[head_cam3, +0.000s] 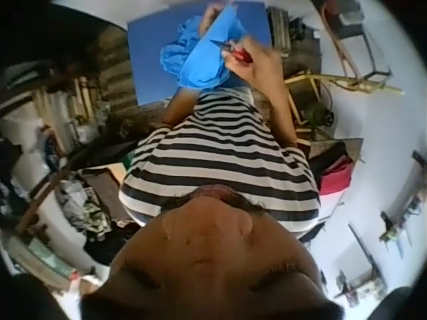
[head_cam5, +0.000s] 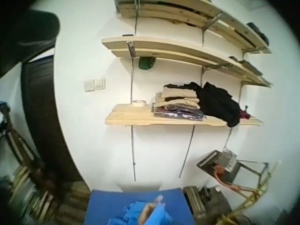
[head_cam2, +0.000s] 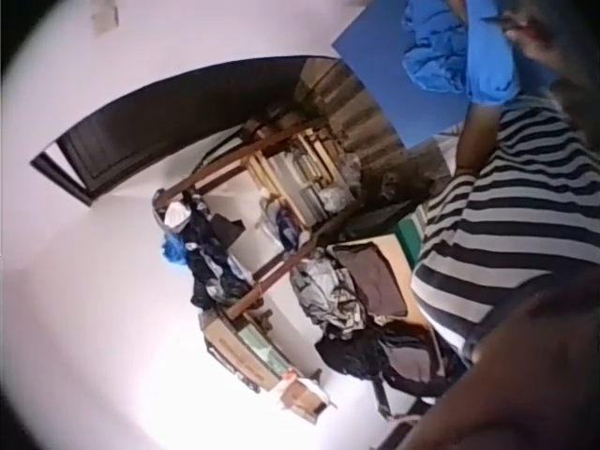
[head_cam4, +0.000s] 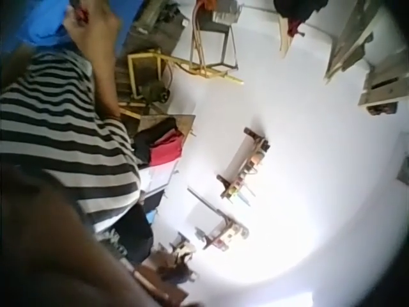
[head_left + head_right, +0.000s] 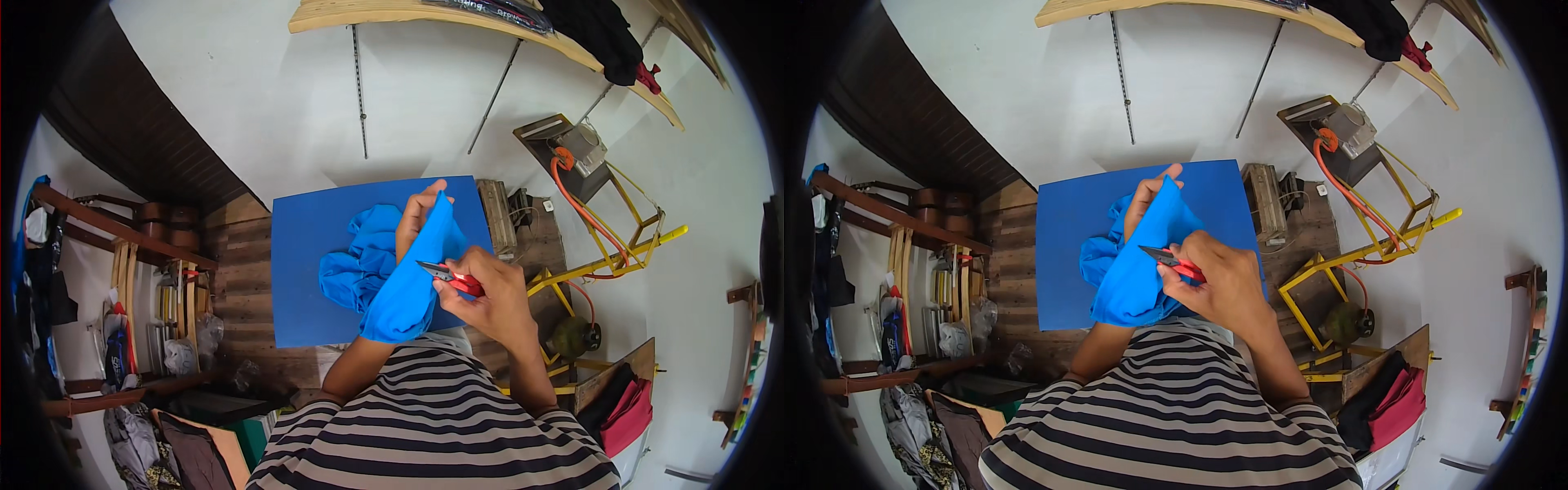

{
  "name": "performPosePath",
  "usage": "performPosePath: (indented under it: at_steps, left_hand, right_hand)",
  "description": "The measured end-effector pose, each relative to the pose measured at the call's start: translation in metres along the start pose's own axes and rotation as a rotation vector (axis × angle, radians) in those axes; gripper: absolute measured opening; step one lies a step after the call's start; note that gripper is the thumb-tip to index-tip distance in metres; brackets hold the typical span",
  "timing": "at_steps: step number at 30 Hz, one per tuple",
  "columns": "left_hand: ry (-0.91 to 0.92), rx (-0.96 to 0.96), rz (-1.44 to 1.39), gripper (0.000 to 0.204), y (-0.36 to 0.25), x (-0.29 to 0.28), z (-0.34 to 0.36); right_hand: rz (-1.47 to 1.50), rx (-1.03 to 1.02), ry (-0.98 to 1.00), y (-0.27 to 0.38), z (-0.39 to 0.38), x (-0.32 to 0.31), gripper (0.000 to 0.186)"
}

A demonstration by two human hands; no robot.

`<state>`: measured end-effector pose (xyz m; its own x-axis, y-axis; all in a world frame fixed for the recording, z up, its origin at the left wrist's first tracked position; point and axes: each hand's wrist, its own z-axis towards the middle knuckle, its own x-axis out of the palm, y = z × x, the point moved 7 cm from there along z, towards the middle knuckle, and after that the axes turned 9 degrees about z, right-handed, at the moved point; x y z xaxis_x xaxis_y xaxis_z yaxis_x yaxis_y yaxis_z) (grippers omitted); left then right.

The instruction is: Cutting a piece of blue fabric with scissors on a workbench.

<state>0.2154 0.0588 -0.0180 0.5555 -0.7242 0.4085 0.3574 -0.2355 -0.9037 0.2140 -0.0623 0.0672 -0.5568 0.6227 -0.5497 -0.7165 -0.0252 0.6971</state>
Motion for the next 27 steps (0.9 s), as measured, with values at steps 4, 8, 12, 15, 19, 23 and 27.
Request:
performPosePath:
  at_steps: [4,8,12,15,19,23,27]
  left_hand:
    - [-0.062,0.075,0.132,0.013,0.001,-0.01,0.009]
    - [-0.136,0.093,0.171,0.012,0.002,-0.019,0.015]
    - [-0.188,0.12,0.183,0.014,-0.001,-0.026,0.021]
    - [-0.231,0.151,0.204,0.014,-0.003,-0.027,0.024]
    - [-0.307,0.234,0.349,0.014,-0.01,-0.033,0.027]
    - [-0.354,0.36,0.638,0.01,-0.02,-0.035,0.029]
    - [-0.414,0.373,0.732,0.009,-0.023,-0.036,0.029]
  right_hand:
    - [-0.018,0.04,-0.051,-0.003,0.001,0.005,0.03]
    - [-0.019,0.054,-0.078,-0.007,0.002,0.011,0.031]
    - [-0.053,-0.037,-0.038,-0.005,0.001,0.022,0.03]
    - [-0.116,-0.032,-0.031,-0.007,-0.002,0.029,0.029]
    - [-0.128,-0.068,-0.032,-0.005,-0.006,0.038,0.029]
    - [-0.146,-0.066,-0.038,-0.005,-0.011,0.045,0.029]
    - [-0.085,-0.047,-0.039,-0.008,-0.015,0.051,0.028]
